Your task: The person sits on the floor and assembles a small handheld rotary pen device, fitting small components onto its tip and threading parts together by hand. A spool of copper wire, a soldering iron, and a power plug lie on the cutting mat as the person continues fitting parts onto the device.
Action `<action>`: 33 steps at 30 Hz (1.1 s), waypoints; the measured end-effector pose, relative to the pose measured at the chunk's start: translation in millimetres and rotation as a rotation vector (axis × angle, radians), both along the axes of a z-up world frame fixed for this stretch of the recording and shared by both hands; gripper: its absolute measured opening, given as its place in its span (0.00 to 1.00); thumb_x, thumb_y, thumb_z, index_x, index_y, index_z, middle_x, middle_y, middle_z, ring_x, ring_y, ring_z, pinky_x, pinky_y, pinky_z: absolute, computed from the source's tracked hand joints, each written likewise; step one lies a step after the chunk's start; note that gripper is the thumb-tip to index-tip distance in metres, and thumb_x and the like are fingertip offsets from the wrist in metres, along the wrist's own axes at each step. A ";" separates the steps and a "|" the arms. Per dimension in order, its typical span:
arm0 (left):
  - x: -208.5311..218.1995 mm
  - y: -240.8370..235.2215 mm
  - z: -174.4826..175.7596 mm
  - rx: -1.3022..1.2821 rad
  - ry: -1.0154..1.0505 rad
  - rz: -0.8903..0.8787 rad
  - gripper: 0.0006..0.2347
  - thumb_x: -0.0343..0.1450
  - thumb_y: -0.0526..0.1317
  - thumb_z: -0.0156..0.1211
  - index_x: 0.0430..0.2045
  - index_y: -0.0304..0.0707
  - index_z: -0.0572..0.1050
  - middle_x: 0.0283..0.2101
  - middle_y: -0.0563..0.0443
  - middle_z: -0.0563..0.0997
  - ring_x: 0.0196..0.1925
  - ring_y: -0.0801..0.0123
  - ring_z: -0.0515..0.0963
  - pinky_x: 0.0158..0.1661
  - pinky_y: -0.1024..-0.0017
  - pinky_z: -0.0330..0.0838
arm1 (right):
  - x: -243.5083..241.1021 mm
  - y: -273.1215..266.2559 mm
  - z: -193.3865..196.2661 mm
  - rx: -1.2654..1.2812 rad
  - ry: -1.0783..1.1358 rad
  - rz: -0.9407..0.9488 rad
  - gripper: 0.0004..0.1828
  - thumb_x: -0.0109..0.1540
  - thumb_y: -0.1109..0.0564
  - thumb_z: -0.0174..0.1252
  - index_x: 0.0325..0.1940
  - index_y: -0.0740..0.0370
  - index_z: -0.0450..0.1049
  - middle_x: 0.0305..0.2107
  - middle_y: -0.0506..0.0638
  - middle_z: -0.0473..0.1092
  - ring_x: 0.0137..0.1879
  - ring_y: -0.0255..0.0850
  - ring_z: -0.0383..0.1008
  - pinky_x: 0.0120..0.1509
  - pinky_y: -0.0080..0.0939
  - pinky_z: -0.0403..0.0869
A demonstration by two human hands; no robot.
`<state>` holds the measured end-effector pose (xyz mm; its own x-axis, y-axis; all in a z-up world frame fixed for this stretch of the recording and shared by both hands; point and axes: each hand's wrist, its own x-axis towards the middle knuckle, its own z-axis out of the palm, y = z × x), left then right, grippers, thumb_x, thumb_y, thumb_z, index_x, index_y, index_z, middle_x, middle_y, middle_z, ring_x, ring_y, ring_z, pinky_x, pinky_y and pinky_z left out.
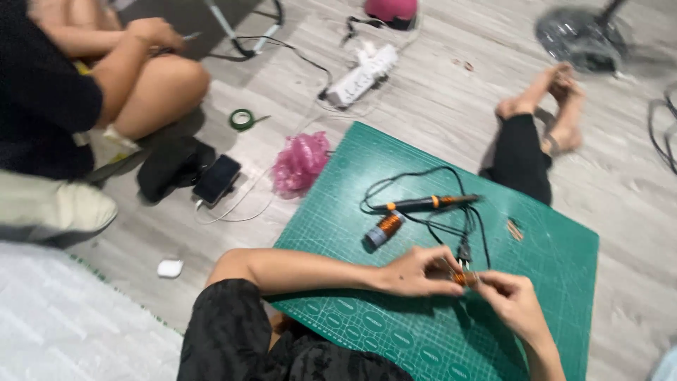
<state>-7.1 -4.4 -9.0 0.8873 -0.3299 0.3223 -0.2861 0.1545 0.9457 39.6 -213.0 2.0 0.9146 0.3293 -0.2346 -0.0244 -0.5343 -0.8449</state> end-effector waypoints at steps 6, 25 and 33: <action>1.2 0.8 -8.0 0.075 -0.113 -0.163 0.12 0.60 0.42 0.55 0.31 0.36 0.66 0.27 0.50 0.77 0.17 0.78 0.71 0.18 0.85 0.62 | 1.1 6.9 9.2 -0.081 -0.106 0.009 0.06 0.45 0.69 0.59 0.26 0.71 0.77 0.12 0.56 0.68 0.16 0.36 0.56 0.18 0.30 0.54; 0.3 1.4 9.8 0.180 0.056 -0.279 0.30 0.57 0.42 0.55 0.47 0.29 0.47 0.24 0.39 0.76 0.14 0.72 0.68 0.15 0.80 0.59 | -15.7 26.1 31.6 -0.154 -1.013 0.121 0.08 0.43 0.64 0.62 0.25 0.60 0.74 0.07 0.43 0.56 0.14 0.31 0.49 0.18 0.30 0.51; 1.3 -3.1 -11.8 0.183 0.038 -0.232 0.16 0.59 0.44 0.61 0.36 0.44 0.66 0.27 0.51 0.77 0.30 0.74 0.75 0.31 0.78 0.68 | -10.2 30.6 35.2 -0.032 -1.222 0.127 0.03 0.48 0.62 0.60 0.23 0.56 0.73 0.03 0.44 0.47 0.08 0.37 0.52 0.17 0.27 0.58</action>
<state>-5.8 -7.5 -20.8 0.7918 -0.5746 0.2071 -0.2274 0.0374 0.9731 29.4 -182.3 37.2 0.5006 0.4414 0.7447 0.8277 -0.4961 -0.2624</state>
